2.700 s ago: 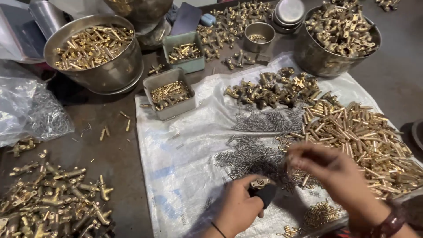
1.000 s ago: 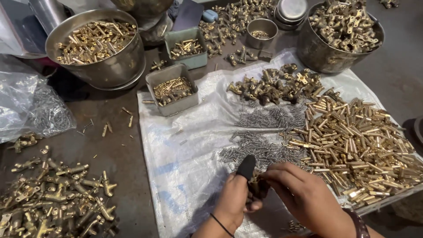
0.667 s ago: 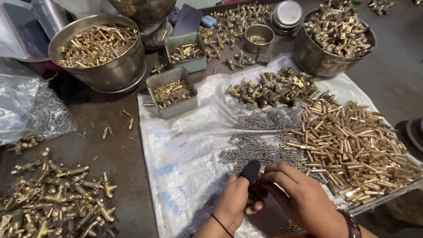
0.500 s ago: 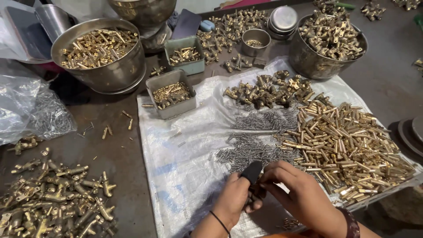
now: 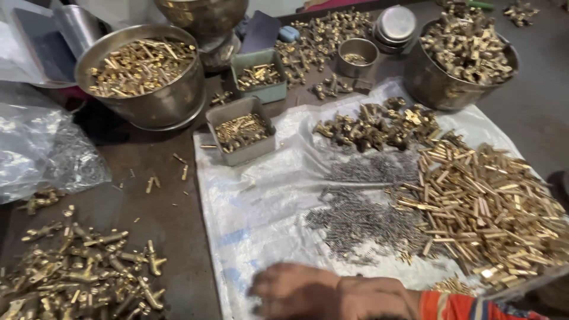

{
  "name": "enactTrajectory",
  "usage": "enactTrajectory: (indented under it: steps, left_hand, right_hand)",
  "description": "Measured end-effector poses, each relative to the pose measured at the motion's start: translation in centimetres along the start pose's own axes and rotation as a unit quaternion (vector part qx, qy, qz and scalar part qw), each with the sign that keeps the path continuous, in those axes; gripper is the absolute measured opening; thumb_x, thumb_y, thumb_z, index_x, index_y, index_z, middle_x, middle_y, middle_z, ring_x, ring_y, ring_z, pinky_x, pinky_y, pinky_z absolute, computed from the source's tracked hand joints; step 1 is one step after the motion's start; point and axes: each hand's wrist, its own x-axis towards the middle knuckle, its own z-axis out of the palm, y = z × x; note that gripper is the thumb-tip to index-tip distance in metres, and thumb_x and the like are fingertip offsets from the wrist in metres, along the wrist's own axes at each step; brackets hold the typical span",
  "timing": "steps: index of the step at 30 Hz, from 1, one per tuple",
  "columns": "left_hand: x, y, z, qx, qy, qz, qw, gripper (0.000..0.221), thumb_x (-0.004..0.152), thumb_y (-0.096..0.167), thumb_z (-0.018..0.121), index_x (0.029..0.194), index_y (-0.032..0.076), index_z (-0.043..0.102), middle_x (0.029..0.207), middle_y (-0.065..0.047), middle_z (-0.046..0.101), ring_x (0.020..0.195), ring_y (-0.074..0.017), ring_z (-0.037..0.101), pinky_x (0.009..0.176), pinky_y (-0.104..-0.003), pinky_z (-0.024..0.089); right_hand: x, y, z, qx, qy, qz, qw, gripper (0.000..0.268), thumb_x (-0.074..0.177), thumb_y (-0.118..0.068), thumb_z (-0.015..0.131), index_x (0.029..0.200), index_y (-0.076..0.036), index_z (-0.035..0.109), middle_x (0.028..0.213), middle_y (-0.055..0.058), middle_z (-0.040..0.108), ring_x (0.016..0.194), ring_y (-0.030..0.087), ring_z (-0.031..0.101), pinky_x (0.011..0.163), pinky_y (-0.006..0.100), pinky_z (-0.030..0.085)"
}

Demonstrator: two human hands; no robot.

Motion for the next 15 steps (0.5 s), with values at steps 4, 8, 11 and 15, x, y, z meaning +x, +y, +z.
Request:
enactTrajectory:
  steps: [4, 8, 11, 15]
  left_hand:
    - [-1.1, -0.1, 3.2, 0.000, 0.043, -0.024, 0.999, 0.022, 0.107, 0.019, 0.067, 0.096, 0.001, 0.072, 0.090, -0.011, 0.072, 0.081, -0.0179, 0.073, 0.075, -0.024, 0.057]
    - [0.9, 3.0, 3.2, -0.012, 0.252, 0.028, 0.967, 0.031, 0.100, 0.022, 0.065, 0.102, -0.008, 0.056, 0.079, -0.016, 0.067, 0.068, -0.0238, 0.067, 0.067, -0.034, 0.054]
    - [0.7, 1.2, 2.0, -0.106, 0.291, -0.098, 0.946, 0.038, 0.104, 0.029, 0.059, 0.087, -0.004, 0.063, 0.068, -0.011, 0.064, 0.059, -0.0183, 0.062, 0.054, -0.030, 0.045]
    - [2.1, 1.1, 0.9, -0.156, 0.378, -0.285, 0.867, 0.051, 0.103, 0.037, 0.055, 0.073, -0.002, 0.067, 0.057, -0.011, 0.064, 0.050, -0.0173, 0.062, 0.045, -0.028, 0.041]
  right_hand:
    - [-0.2, 0.8, 3.0, -0.191, -0.031, -0.093, 0.977, 0.035, 0.089, -0.026, 0.057, 0.119, -0.013, 0.068, 0.135, 0.012, 0.066, 0.131, 0.033, 0.062, 0.111, 0.046, 0.051]
    - [-4.4, 4.1, -0.1, -0.203, -0.249, 0.283, 0.904, 0.032, 0.093, -0.033, 0.059, 0.105, -0.005, 0.067, 0.107, 0.015, 0.066, 0.099, 0.032, 0.065, 0.088, 0.043, 0.057]
    - [-7.3, -1.2, -7.4, -0.298, -0.059, 0.256, 0.918, 0.043, 0.079, -0.038, 0.067, 0.110, -0.009, 0.068, 0.115, 0.014, 0.066, 0.109, 0.034, 0.062, 0.092, 0.046, 0.054]
    - [-11.9, -4.4, -13.7, -0.360, 0.049, 0.192, 0.911, 0.040, 0.071, -0.026, 0.078, 0.106, -0.010, 0.070, 0.121, 0.015, 0.066, 0.117, 0.037, 0.060, 0.096, 0.047, 0.050]
